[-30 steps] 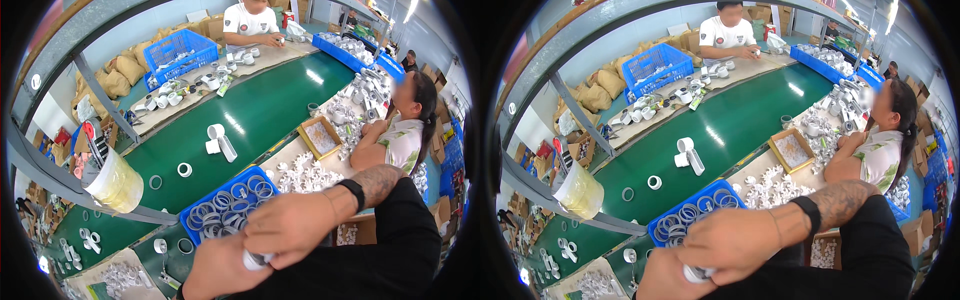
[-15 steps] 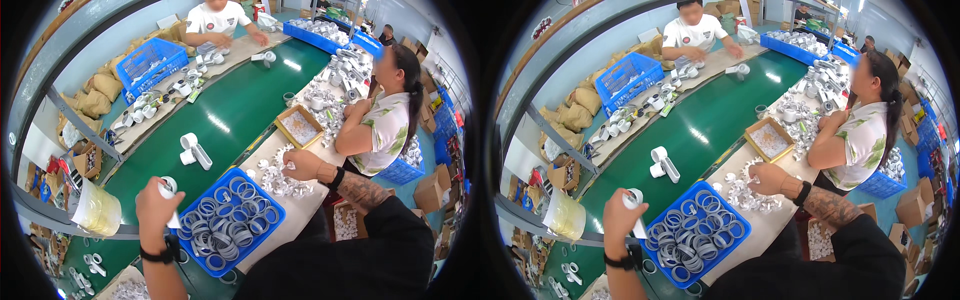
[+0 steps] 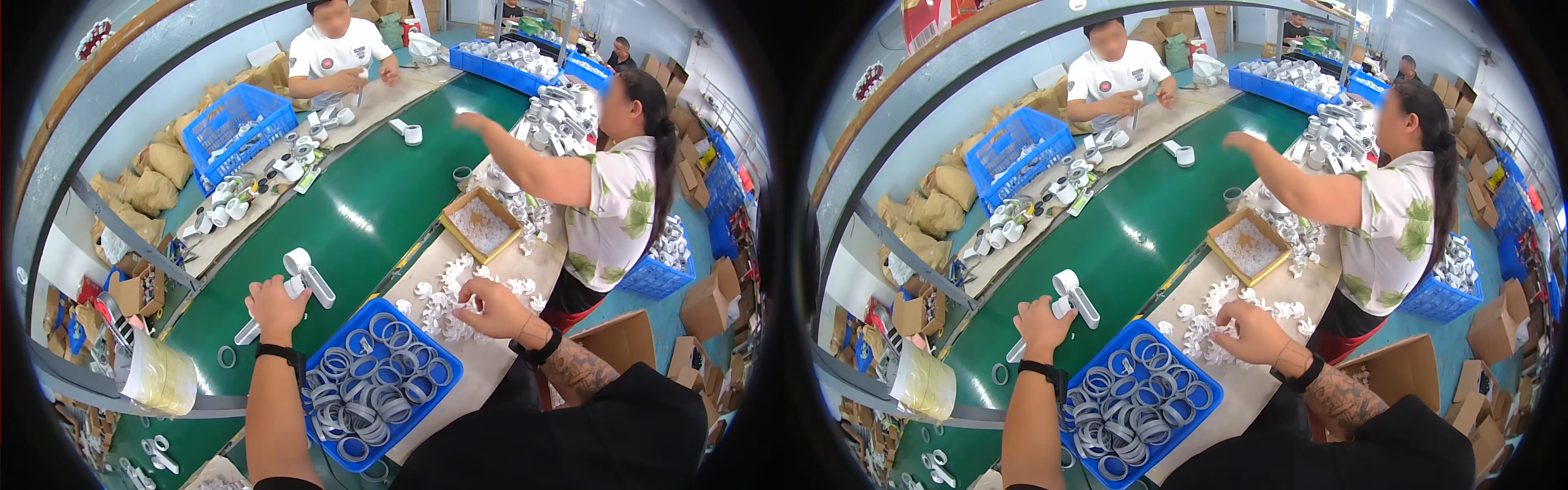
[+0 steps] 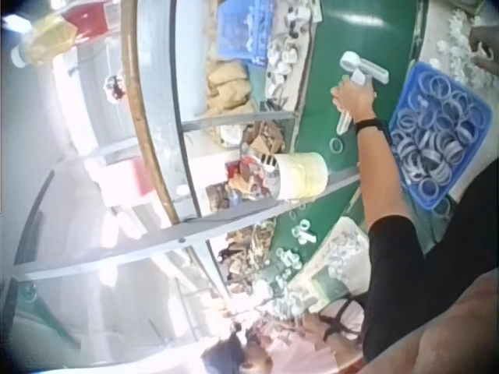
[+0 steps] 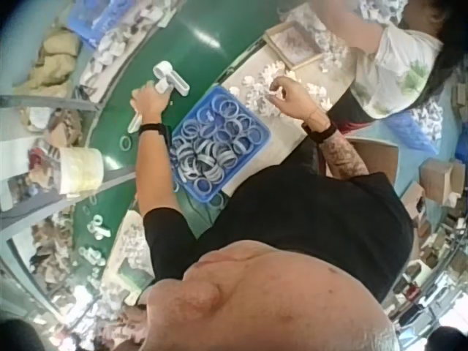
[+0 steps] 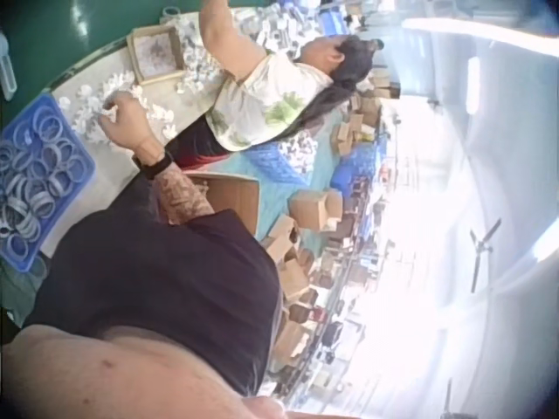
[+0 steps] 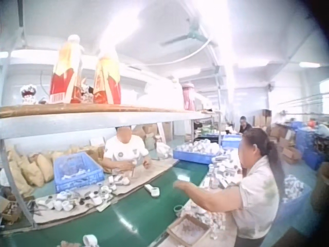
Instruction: Assembling small white plastic components on a factory assembly line.
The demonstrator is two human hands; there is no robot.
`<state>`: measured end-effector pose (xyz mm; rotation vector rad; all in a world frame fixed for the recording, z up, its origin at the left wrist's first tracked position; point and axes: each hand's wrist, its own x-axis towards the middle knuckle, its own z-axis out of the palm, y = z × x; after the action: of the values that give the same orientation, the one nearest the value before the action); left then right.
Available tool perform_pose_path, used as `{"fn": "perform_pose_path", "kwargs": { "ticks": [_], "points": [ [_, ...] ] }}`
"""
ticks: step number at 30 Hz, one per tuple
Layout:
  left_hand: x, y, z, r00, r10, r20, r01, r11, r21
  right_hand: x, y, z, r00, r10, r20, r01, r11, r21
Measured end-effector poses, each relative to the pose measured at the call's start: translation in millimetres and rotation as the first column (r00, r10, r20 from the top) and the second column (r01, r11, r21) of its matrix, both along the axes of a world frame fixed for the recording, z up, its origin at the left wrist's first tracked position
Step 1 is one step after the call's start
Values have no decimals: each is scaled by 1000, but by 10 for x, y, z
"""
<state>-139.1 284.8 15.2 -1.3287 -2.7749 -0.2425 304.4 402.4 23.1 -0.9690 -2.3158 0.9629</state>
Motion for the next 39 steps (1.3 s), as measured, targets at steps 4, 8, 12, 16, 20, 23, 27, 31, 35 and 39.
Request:
{"fn": "perform_pose_path", "kwargs": {
  "ticks": [4,8,12,16,20,23,27,31,35,39],
  "points": [
    [-36,52,-105,991,125,51,-117,984,-135,-71,-72,40,992,130,4,-130,991,-13],
    [-130,-49,20,990,99,103,-106,992,71,-129,-43,97,981,189,53,-187,982,-34],
    [-160,-289,339,977,-168,131,108,921,375,-409,7,320,973,230,-14,-231,972,-38],
    [213,-550,840,937,-346,-49,326,814,481,-936,-20,818,898,370,-237,-351,929,120],
    [627,-783,1334,815,-574,83,490,758,431,-1572,-69,1196,772,544,-328,-398,817,418],
    [1026,-815,1601,761,-637,117,521,710,473,-1781,-121,1259,756,598,-266,-457,773,439],
    [1197,-1002,1436,718,-638,278,353,679,644,-1833,-238,1269,724,660,-200,-628,751,207],
    [1324,-1119,1118,521,-617,590,59,716,696,-1595,-475,1117,764,580,-284,-555,814,169],
    [1694,-1083,958,436,-582,687,89,787,610,-1300,-713,964,820,475,-320,-448,880,159],
    [1819,-1113,883,341,-570,748,44,804,593,-1043,-714,912,857,486,-174,-468,874,135]
  ]
}}
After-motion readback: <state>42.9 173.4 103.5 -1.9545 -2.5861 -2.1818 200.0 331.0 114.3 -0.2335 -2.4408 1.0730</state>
